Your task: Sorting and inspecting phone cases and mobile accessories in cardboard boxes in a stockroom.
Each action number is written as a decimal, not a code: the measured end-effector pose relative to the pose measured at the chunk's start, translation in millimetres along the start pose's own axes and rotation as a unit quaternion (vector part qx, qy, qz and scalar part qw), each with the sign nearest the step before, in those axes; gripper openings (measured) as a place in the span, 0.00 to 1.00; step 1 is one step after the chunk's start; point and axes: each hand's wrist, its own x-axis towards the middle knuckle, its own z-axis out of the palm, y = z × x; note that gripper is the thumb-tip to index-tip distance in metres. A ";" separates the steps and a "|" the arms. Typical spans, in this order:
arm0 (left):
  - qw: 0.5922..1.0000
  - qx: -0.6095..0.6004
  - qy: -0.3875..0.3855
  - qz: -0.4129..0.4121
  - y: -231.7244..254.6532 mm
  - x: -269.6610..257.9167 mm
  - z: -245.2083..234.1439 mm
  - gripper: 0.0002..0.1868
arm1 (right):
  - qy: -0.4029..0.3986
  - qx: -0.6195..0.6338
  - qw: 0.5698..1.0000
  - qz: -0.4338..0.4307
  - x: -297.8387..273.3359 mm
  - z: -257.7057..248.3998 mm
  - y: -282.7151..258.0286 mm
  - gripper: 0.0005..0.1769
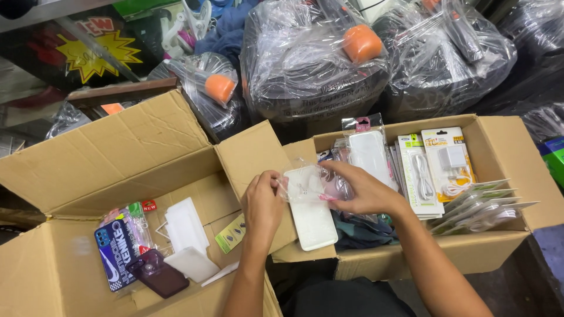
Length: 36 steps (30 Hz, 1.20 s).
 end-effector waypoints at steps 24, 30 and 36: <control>0.908 -0.413 0.043 -0.057 -51.6 9.8 -3.4 0.13 | -0.067 0.056 0.986 -0.146 9.4 10.1 -29.7 0.46; 0.903 -0.426 0.030 -0.058 -46.6 7.5 -17.0 0.15 | -0.110 0.117 0.980 -0.116 26.6 8.9 -27.9 0.45; 0.912 -0.407 0.012 -0.045 -76.5 -12.4 -14.8 0.24 | -0.073 0.183 0.978 -0.076 35.4 6.3 -41.5 0.42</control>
